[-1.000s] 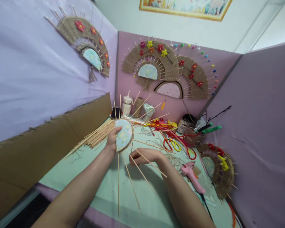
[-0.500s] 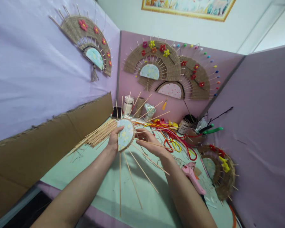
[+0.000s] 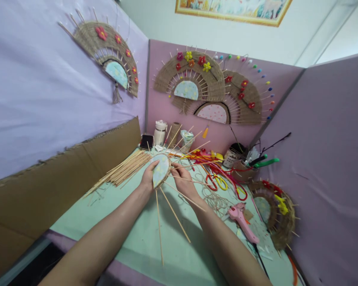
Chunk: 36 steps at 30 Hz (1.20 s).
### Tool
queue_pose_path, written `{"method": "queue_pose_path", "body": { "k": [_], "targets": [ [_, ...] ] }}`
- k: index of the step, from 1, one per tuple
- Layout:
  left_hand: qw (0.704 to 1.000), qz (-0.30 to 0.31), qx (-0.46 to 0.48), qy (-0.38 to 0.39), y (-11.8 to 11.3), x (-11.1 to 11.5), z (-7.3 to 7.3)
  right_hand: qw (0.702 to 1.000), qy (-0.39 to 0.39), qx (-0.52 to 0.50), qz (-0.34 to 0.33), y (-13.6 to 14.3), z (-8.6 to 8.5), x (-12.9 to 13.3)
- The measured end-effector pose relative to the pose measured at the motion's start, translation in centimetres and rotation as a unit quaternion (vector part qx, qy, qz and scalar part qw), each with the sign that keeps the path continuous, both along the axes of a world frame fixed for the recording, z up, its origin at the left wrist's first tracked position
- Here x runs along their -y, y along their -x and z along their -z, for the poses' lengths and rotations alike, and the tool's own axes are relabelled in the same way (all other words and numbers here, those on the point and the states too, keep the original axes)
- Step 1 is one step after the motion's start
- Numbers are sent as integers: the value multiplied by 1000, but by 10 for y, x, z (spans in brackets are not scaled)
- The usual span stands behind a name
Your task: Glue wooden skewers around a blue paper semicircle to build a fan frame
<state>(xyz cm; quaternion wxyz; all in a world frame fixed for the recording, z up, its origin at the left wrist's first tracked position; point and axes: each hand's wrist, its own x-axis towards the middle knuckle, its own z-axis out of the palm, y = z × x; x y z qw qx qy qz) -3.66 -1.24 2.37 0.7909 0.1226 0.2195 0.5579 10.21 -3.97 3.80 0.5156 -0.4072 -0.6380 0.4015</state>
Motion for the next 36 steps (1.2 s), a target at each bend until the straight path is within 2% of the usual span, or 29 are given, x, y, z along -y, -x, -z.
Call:
{"method": "queue_pose_path", "body": {
  "k": [2,5,8,13,17,23,28,36],
  "targets": [
    [1000,0,3,-12,-6,7,-2,1000,-3,-6,11,-2,-4,1],
    [998,39,16,-45,-13,18,-5,999,-2,-13,36,-8,-10,0],
    [997,61,16,-33,-16,22,-4,998,1,-13,55,-13,-11,-2],
    [1000,3,23,14,-14,19,-6,997,-32,13,67,-13,-7,-4],
    [999,-27,29,2,-10,18,-11,992,-94,46,68,-14,-11,2],
    [996,7,42,-81,-5,20,-12,985,-152,76,29,-15,-14,6],
    [994,32,27,-97,-2,21,-11,981,-176,85,10,-16,-12,4],
    [991,71,36,-112,4,21,-12,984,-145,99,-32,-22,-19,6]
  ]
}}
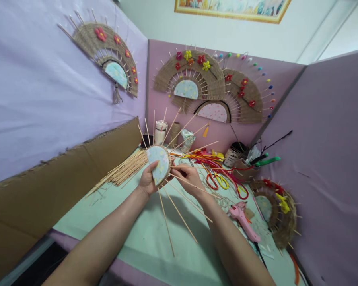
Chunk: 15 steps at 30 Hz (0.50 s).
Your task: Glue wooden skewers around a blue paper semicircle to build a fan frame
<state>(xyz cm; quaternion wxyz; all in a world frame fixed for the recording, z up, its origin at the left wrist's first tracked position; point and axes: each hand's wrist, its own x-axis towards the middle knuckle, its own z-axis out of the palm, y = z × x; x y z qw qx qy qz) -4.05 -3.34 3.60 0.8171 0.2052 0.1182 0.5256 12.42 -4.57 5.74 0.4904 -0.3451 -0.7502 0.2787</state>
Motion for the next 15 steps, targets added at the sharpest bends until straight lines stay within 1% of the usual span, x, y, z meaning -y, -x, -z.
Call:
{"method": "queue_pose_path", "body": {
  "k": [3,8,12,15],
  "targets": [
    [1000,5,11,-7,2,0,0,999,32,18,-18,-3,-4,0],
    [1000,-12,12,4,3,0,-1,991,109,51,-57,-14,-16,1],
    [999,-35,-1,-7,4,-2,-4,975,191,48,-102,-42,-25,-3],
    [998,-60,-17,-12,6,-4,-5,965,237,20,-107,-74,-29,-8]
  ]
}}
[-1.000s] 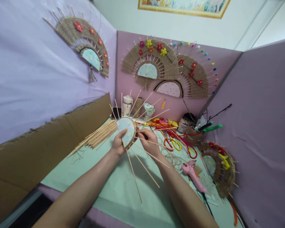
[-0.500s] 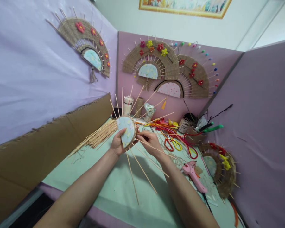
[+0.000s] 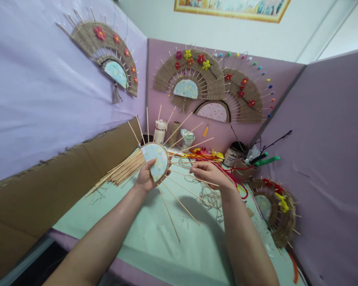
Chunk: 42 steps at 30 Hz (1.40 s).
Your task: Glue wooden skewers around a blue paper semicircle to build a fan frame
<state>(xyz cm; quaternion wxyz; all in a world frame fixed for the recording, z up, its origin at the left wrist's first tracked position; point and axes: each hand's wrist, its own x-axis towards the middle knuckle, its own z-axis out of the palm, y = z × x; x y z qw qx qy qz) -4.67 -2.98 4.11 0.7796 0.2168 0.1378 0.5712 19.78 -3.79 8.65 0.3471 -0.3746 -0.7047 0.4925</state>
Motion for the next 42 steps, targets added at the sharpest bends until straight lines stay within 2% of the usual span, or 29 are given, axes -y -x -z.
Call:
{"method": "queue_pose_path", "body": {
  "k": [5,12,17,22,27,30,35,38,42],
  "targets": [
    [999,-11,-40,25,0,0,-2,995,22,-81,61,-42,-10,1],
    [998,-19,-52,38,-7,-2,2,981,0,-153,121,-59,-28,17],
    [997,-40,-30,50,-6,-5,5,981,-17,-139,138,-59,-32,22],
    [997,-51,11,49,-3,-6,4,990,-13,-44,131,-60,-22,12],
    [998,-34,33,42,-1,-5,1,990,-23,137,40,-43,-4,-6],
    [998,-27,44,34,-1,-4,-3,979,-18,197,-54,-15,7,-9],
    [999,1,39,9,-2,1,-6,941,-16,271,-200,39,27,-2],
    [999,20,21,15,-6,6,-6,927,-22,288,-241,59,36,4],
    [998,51,11,27,-11,12,-6,914,-27,302,-270,68,39,8]
  ]
}}
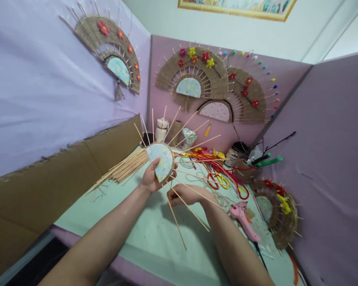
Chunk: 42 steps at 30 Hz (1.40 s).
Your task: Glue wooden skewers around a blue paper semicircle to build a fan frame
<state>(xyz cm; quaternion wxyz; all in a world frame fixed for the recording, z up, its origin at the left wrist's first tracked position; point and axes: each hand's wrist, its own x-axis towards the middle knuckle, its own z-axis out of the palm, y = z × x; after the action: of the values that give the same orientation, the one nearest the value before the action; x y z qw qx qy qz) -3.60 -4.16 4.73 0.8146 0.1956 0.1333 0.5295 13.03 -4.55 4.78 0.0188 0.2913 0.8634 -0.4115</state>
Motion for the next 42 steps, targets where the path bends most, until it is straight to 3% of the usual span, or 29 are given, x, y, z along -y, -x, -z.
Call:
{"method": "queue_pose_path", "body": {
  "k": [12,23,35,42],
  "targets": [
    [1000,-16,-9,5,-1,-2,2,1000,-3,15,5,-5,-1,-3],
    [998,-65,0,19,4,-5,-3,998,-22,12,60,-48,-28,-9],
    [997,-78,1,11,3,-10,2,997,-14,12,77,-44,-23,-10],
    [996,-90,-5,5,6,-12,1,990,-18,-15,136,-85,-43,-7]
  ]
}}
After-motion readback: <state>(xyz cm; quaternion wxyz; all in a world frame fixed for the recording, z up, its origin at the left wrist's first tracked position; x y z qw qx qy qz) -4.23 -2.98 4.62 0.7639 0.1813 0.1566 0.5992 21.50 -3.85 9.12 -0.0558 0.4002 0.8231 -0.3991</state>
